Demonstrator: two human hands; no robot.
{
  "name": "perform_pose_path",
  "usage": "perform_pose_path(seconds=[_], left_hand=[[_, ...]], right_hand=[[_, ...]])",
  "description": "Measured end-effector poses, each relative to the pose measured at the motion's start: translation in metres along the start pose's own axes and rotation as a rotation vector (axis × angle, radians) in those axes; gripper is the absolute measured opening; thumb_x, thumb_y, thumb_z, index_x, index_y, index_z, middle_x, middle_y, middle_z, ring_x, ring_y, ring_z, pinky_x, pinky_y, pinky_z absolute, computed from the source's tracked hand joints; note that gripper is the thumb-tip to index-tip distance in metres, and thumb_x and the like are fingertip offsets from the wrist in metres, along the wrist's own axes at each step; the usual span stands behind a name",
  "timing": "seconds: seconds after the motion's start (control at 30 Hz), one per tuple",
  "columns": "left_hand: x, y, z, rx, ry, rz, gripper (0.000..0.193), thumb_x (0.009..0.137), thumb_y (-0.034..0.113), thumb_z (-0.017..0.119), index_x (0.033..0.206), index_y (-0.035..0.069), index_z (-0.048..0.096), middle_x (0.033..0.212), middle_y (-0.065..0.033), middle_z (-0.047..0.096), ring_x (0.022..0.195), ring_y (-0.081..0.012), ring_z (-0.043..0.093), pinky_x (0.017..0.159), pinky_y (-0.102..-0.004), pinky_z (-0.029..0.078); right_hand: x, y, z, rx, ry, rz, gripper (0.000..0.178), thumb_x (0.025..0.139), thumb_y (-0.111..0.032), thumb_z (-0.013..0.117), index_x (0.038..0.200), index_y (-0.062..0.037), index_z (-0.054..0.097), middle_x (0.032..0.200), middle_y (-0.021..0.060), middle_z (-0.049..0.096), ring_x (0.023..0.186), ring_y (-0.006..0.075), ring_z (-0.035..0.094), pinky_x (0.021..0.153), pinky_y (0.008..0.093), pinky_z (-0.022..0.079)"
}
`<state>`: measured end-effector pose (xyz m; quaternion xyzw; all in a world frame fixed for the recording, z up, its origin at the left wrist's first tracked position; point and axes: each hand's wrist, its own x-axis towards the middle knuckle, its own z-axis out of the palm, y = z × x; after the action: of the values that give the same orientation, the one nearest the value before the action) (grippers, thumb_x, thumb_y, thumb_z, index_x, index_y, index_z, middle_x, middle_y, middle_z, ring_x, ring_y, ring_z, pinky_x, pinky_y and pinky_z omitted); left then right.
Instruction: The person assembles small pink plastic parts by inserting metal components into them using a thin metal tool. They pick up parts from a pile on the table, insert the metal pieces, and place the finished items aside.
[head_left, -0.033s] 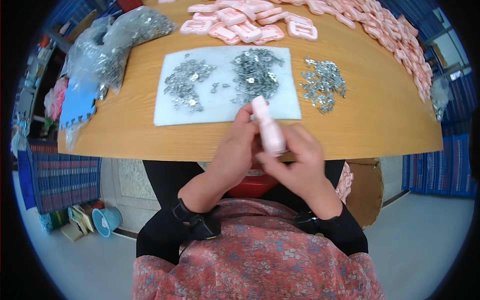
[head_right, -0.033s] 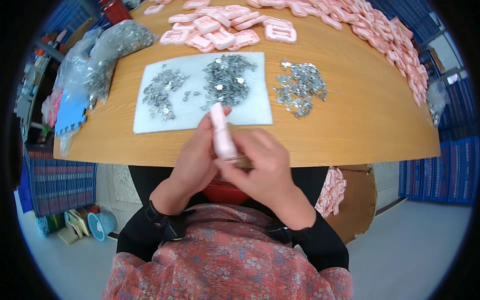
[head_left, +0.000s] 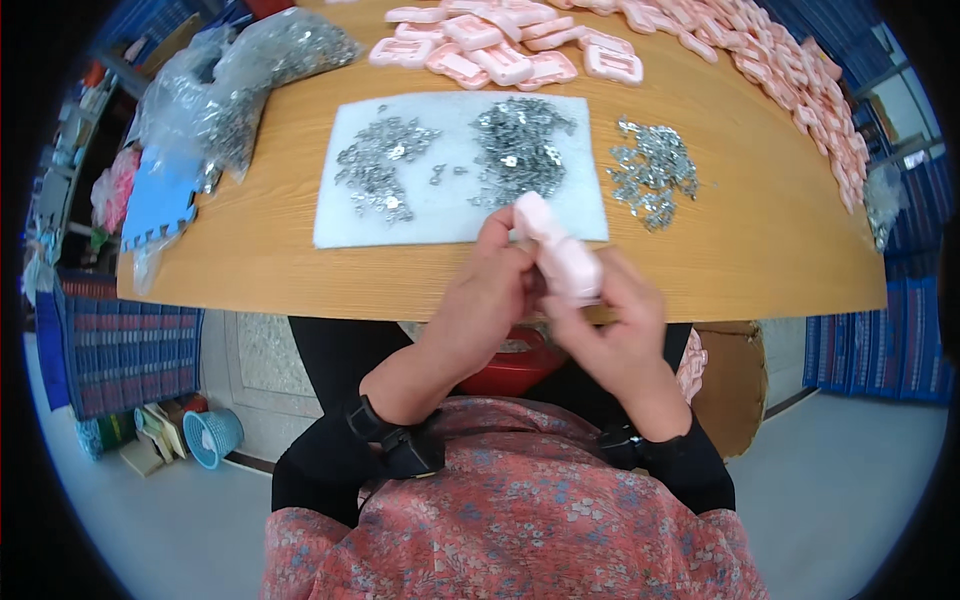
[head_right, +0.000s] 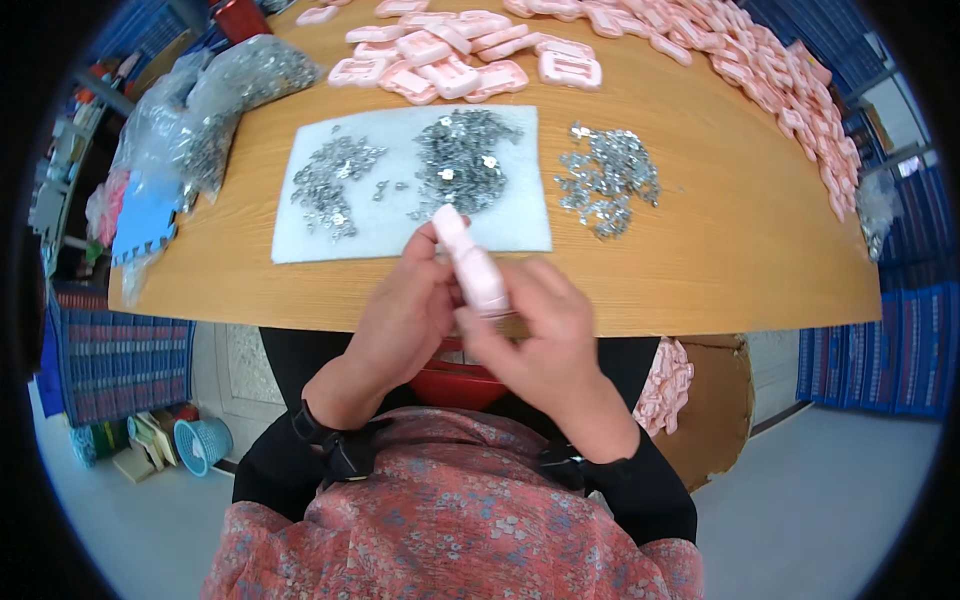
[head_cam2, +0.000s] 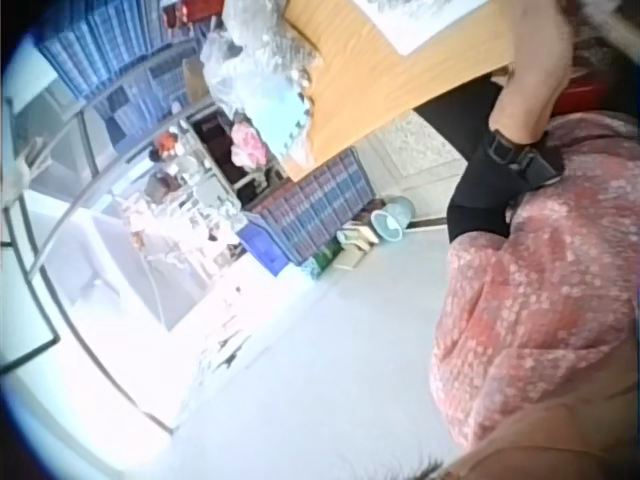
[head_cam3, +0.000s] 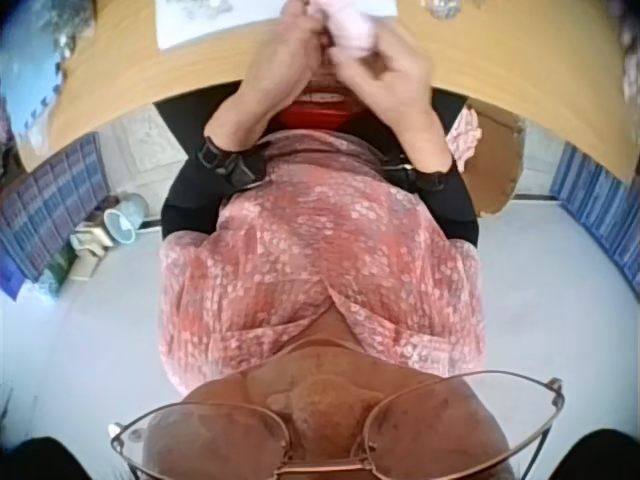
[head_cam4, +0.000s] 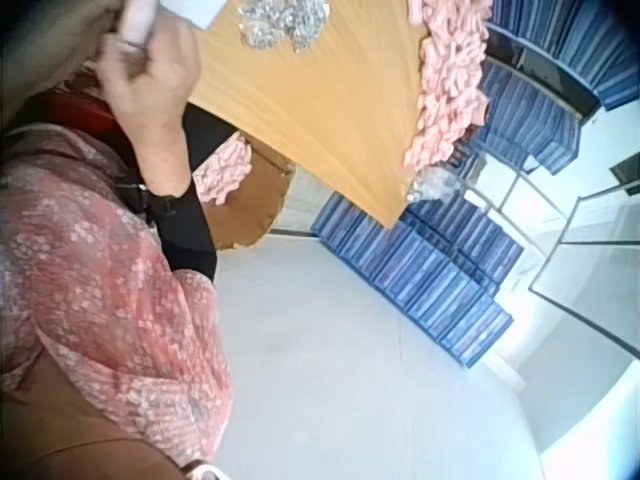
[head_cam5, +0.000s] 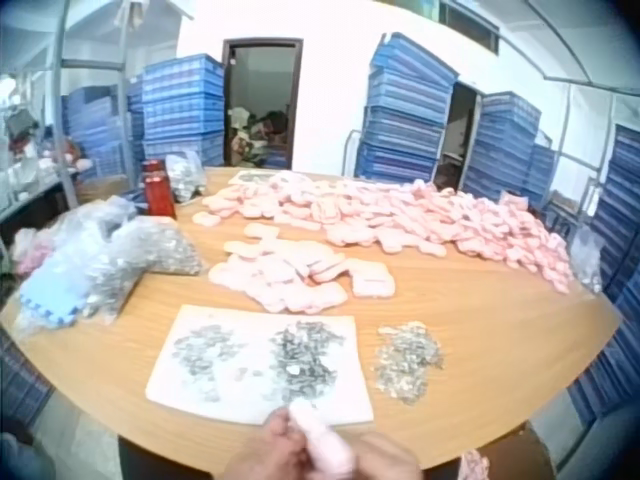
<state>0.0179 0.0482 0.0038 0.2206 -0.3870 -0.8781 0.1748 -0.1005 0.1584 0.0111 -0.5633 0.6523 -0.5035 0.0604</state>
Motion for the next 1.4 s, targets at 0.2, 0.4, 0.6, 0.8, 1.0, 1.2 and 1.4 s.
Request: perform_pose_path(seconds=[0.2, 0.4, 0.6, 0.8, 1.0, 1.2, 1.4], left_hand=[[-0.01, 0.013, -0.02, 0.172, -0.205, 0.098, 0.048, 0.102, 0.022, 0.049, 0.145, 0.006, 0.038, 0.122, -0.0078, 0.059, 0.11, -0.0155, 0.057, 0.094, -0.0306, 0.047], [-0.018, 0.053, -0.048, 0.409, -0.525, -0.193, 0.06, 0.104, 0.029, 0.048, 0.154, 0.003, 0.028, 0.128, -0.0106, 0.058, 0.111, -0.0146, 0.058, 0.096, -0.0286, 0.046], [-0.051, 0.055, -0.087, 0.015, -0.371, -0.28, 0.052, 0.102, 0.029, 0.051, 0.146, 0.007, 0.035, 0.121, -0.0155, 0.058, 0.099, -0.0254, 0.067, 0.081, -0.0383, 0.058], [-0.062, 0.046, -0.105, -0.114, -0.378, -0.204, 0.05, 0.097, 0.028, 0.055, 0.139, 0.013, 0.034, 0.116, -0.0248, 0.06, 0.097, -0.0383, 0.068, 0.08, -0.0473, 0.059], [-0.062, 0.042, -0.114, -0.166, -0.263, -0.119, 0.051, 0.101, 0.038, 0.048, 0.142, 0.011, 0.033, 0.105, -0.0208, 0.064, 0.089, -0.0334, 0.069, 0.078, -0.0438, 0.059], [-0.057, 0.051, -0.108, -0.292, -0.109, -0.002, 0.055, 0.107, 0.045, 0.03, 0.149, 0.01, 0.034, 0.103, -0.0121, 0.063, 0.09, -0.0219, 0.067, 0.082, -0.0403, 0.059], [-0.047, 0.043, -0.109, -0.316, -0.084, 0.046, 0.056, 0.106, 0.044, 0.032, 0.147, 0.006, 0.033, 0.102, -0.0169, 0.064, 0.089, -0.0256, 0.068, 0.076, -0.0435, 0.06]], right_hand=[[0.004, 0.004, -0.042, 0.303, -0.204, 0.333, 0.031, 0.082, -0.008, 0.067, 0.112, -0.0004, 0.068, 0.083, 0.0039, 0.06, 0.072, 0.0108, 0.056, 0.063, 0.0249, 0.044], [0.031, -0.021, -0.021, 0.317, -0.564, 0.281, 0.02, 0.084, -0.012, 0.07, 0.1, -0.0004, 0.067, 0.083, 0.0058, 0.065, 0.071, 0.011, 0.059, 0.063, 0.0262, 0.046], [0.072, -0.015, 0.015, 0.033, -0.421, 0.283, 0.019, 0.088, -0.013, 0.07, 0.103, -0.0017, 0.068, 0.081, 0.006, 0.064, 0.064, 0.0097, 0.057, 0.061, 0.0266, 0.047], [0.115, 0.001, 0.076, -0.497, -0.394, -0.102, 0.014, 0.084, -0.018, 0.069, 0.09, -0.0054, 0.069, 0.081, 0.0109, 0.064, 0.077, 0.0311, 0.065, 0.068, 0.0429, 0.052], [0.126, 0.008, 0.094, -0.668, -0.449, -0.118, 0.013, 0.085, -0.017, 0.069, 0.089, -0.0045, 0.069, 0.08, 0.0102, 0.064, 0.075, 0.0275, 0.063, 0.067, 0.0398, 0.05], [0.124, -0.004, 0.07, -0.126, -0.484, 0.269, 0.011, 0.089, -0.012, 0.07, 0.091, -0.0017, 0.067, 0.08, -0.0001, 0.062, 0.071, 0.007, 0.052, 0.063, 0.0244, 0.044], [0.11, -0.001, 0.057, 0.125, -0.477, 0.298, 0.009, 0.09, -0.01, 0.07, 0.093, -0.0024, 0.065, 0.082, -0.0049, 0.059, 0.073, 0.0037, 0.05, 0.065, 0.0216, 0.041]])
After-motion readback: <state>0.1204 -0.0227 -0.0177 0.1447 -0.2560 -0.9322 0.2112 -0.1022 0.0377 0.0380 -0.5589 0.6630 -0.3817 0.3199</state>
